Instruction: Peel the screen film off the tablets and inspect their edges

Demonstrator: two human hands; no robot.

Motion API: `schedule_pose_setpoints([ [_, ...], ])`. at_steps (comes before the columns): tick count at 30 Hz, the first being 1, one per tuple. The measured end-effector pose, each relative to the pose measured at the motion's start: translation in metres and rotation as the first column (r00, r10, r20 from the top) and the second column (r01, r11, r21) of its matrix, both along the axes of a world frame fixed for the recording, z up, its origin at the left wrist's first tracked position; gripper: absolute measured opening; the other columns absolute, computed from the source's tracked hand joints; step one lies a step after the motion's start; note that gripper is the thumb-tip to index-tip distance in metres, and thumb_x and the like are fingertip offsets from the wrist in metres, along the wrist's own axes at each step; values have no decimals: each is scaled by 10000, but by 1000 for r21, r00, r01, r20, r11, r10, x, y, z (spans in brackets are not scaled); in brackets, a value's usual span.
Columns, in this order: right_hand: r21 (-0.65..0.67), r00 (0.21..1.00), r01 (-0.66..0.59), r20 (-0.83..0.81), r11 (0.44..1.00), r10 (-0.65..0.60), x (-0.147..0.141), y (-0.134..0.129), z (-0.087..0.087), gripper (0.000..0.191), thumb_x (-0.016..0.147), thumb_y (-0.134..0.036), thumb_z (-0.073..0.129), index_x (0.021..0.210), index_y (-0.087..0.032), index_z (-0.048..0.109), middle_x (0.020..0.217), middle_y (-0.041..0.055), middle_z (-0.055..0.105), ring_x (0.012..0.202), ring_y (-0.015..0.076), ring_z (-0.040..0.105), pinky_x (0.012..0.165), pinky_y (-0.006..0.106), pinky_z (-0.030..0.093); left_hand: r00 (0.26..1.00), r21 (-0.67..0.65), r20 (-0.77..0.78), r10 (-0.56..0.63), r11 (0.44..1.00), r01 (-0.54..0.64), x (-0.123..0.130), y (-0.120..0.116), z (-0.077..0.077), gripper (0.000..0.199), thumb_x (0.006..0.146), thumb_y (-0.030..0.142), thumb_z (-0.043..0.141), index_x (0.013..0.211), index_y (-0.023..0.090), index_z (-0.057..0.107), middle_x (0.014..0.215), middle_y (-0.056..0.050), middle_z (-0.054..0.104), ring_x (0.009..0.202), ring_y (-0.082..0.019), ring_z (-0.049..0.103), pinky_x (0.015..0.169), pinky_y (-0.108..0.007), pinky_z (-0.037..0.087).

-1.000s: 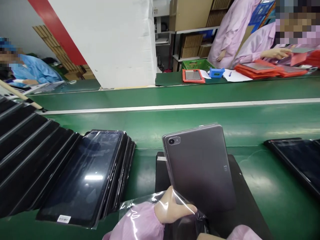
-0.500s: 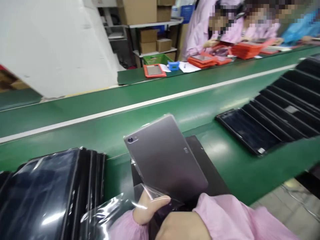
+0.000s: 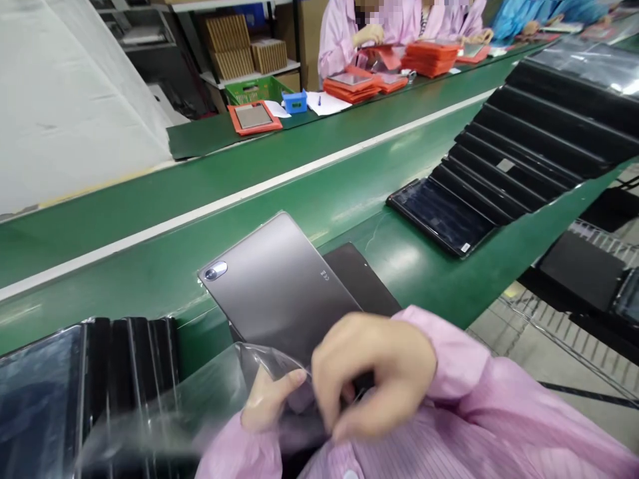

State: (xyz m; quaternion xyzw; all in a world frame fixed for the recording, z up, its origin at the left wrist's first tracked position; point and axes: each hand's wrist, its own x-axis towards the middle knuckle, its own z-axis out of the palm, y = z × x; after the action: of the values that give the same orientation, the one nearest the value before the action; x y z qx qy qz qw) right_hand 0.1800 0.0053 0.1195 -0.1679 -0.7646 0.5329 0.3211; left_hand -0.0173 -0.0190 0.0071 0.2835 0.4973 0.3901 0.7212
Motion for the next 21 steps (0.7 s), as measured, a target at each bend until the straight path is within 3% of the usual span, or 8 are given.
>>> schedule_pose_setpoints([
  [2,-102,952,306,21,946,-306,28,13,16,107,860,-220,664,763,-179,643,712,4,684,617,100,635,587,197,512,999,15,-22,-24,1000,24,0,-1,-1,368,522,281,873,836,161,725,856,-82,749,957,-324,690,873,-412,551],
  [5,-127,703,708,36,695,-710,60,30,22,102,814,-189,676,724,-171,633,629,-37,628,532,74,580,508,178,473,999,33,-39,-8,999,9,-1,-3,-4,463,535,288,859,958,173,709,961,-65,750,985,-280,684,947,-391,524],
  [7,-126,531,843,36,523,-846,70,34,13,118,802,-229,687,718,-167,631,596,-45,604,496,67,546,489,181,462,1000,18,-16,2,1000,-2,-2,-3,-6,485,543,275,850,993,179,697,926,-47,746,973,-271,686,946,-385,524],
  [8,-131,483,871,50,474,-874,71,33,6,136,805,-257,686,719,-166,633,592,-42,602,495,71,543,494,192,470,1000,8,-4,7,1000,-7,-2,-4,-7,489,543,266,847,1000,182,693,898,-39,743,964,-269,688,939,-382,527],
  [10,-149,474,877,115,457,-873,66,25,-12,147,814,-304,675,773,-164,661,636,-21,632,531,89,569,525,220,501,1000,-8,7,20,1000,-20,-2,-4,-9,487,542,251,843,999,184,688,836,-28,734,944,-269,693,922,-383,535],
  [15,-223,624,781,321,583,-713,37,-13,-62,486,741,-318,751,1192,-170,649,1092,84,723,936,217,693,813,363,584,997,66,-30,70,996,-68,3,-3,-5,471,537,250,855,972,166,693,798,-35,734,930,-274,697,922,-401,531],
  [18,-304,622,783,380,543,-685,29,-31,-80,415,737,-337,767,1105,-165,684,1066,83,749,998,270,700,880,422,568,994,153,-60,89,985,-79,7,0,-1,474,523,274,880,942,145,701,866,-67,756,883,-262,700,878,-377,538],
  [21,-349,600,797,371,493,-709,29,-37,-82,324,777,-377,736,1014,-157,721,996,76,770,925,272,720,833,417,574,991,225,-68,115,969,-97,7,2,-4,501,486,310,911,907,137,704,885,-84,762,858,-266,704,845,-370,546],
])
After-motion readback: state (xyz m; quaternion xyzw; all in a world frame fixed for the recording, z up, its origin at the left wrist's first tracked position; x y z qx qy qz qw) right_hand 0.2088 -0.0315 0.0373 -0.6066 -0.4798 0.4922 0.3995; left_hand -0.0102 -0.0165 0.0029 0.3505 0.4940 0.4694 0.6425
